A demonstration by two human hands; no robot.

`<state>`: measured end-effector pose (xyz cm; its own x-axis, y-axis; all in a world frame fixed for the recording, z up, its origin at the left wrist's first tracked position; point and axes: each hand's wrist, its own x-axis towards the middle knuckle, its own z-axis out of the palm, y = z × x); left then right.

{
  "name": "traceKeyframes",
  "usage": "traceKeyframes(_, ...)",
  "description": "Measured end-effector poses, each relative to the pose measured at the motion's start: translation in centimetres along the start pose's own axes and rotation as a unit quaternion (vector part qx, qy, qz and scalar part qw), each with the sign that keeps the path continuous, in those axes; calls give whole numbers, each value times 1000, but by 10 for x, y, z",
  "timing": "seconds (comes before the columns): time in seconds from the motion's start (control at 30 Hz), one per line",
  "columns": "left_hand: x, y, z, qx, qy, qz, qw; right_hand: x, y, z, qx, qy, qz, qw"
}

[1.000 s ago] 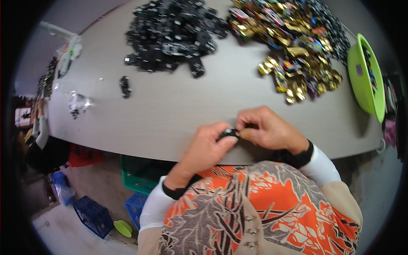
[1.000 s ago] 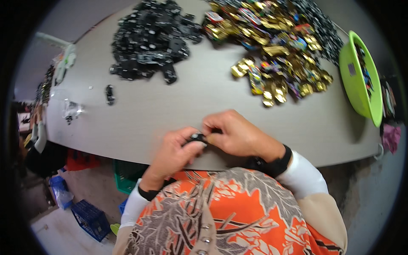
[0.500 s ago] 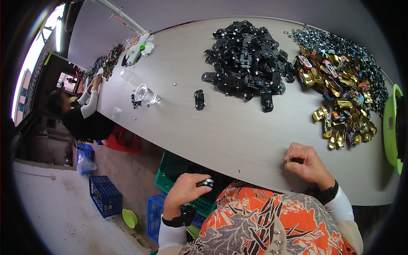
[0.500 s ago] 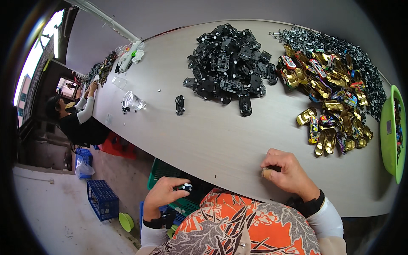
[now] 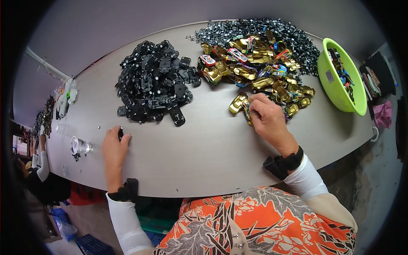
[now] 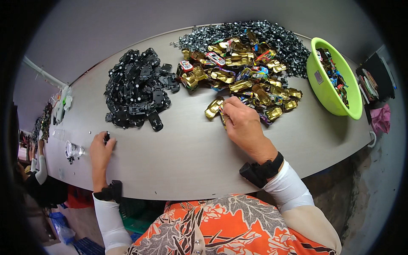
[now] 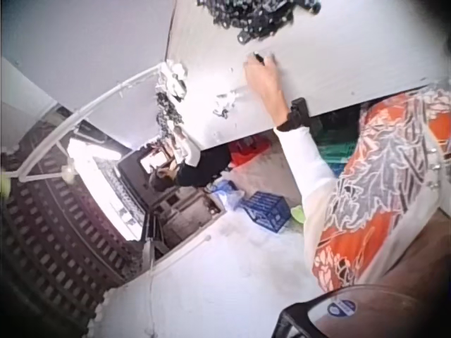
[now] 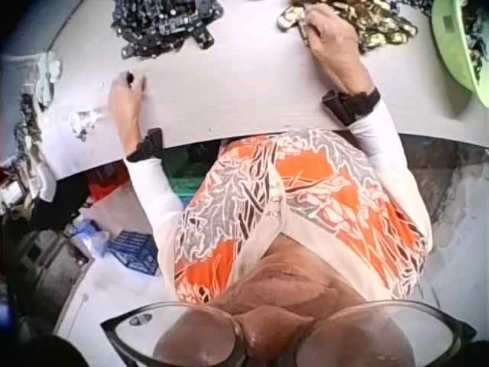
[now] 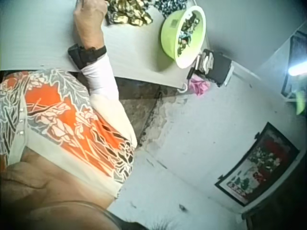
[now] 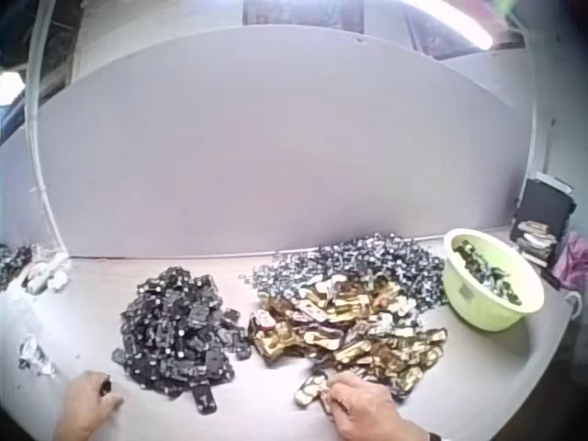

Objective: The person assembles small toy cars by hand, picking up black chassis and colorful bodies from piles on a table and snapping them together. The person handles the components one at a time, fitting the body onto the chassis and placing the finished toy on the table.

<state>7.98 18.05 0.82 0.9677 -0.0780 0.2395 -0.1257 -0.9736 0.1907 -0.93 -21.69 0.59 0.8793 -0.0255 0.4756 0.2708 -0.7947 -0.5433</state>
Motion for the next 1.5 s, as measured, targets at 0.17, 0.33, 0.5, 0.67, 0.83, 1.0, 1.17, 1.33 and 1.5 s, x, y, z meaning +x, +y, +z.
traceKeyframes(0.17,-18,26,1,-54,-58,55,995,-4,-2,4,-93,-60,31,993)
traceKeyframes(0.33,-52,72,-4,-241,-116,123,956,4,-1,1,-62,-74,-33,995)
traceKeyframes(0.5,-65,107,-2,-303,-137,170,928,19,-16,15,-131,-183,-106,969)
traceKeyframes(0.67,-65,124,1,-402,-203,123,884,23,-18,20,-138,-211,-76,965)
traceKeyframes(0.83,-73,129,10,-469,-233,57,850,22,-16,30,-41,-114,-82,989)
traceKeyframes(1.0,-72,146,12,-570,-284,-23,770,10,-36,36,19,-28,-101,994)
traceKeyframes(1.17,-62,161,19,-679,-251,-86,684,0,-51,46,62,-25,-170,983)
traceKeyframes(1.33,-48,155,26,-627,-186,19,756,13,-48,21,371,-207,183,887)
traceKeyframes(1.5,-46,161,23,-560,-196,88,800,11,-38,24,517,-320,298,736)
